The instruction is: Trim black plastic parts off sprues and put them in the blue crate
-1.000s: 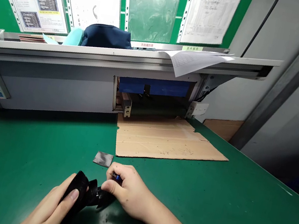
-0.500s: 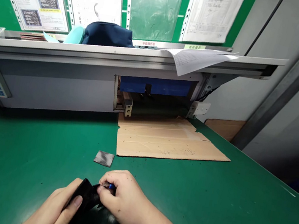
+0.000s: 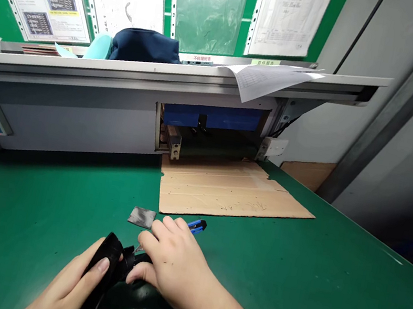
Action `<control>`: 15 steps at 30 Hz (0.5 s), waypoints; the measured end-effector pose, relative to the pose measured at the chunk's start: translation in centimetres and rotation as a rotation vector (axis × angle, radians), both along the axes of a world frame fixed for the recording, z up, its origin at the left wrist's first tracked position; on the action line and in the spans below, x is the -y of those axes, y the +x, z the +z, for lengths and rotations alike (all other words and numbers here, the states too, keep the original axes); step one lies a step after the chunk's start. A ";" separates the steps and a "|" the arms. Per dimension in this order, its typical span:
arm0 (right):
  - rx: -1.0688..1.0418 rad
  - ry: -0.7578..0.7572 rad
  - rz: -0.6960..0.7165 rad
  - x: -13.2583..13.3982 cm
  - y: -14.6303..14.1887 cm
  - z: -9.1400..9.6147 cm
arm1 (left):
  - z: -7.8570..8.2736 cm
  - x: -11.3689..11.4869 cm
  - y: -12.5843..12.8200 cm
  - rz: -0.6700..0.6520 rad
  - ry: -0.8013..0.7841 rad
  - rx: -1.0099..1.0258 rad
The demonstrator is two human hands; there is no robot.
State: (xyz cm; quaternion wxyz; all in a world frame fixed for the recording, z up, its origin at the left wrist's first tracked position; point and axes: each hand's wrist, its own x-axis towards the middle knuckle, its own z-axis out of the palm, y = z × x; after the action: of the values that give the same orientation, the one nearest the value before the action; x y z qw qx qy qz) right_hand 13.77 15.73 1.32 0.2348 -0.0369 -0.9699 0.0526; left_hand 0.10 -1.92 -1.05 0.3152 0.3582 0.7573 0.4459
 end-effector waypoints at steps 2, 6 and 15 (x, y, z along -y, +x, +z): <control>0.022 0.108 -0.048 0.3 -0.2 -0.2 | 0.0 0.0 0.0 -0.001 0.006 0.011; 0.065 0.196 -0.105 0.8 -0.4 -0.4 | 0.1 0.0 0.1 0.018 0.010 0.042; 0.097 0.177 -0.069 0.8 -0.6 -1.1 | 2.1 -0.1 0.3 -0.136 0.079 -0.178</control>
State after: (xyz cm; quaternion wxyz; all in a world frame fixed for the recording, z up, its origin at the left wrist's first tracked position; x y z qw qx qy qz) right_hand 13.13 14.92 0.23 0.1915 -0.0518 -0.9792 -0.0432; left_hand 0.42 -1.79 1.02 0.2617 0.4590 0.7381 0.4197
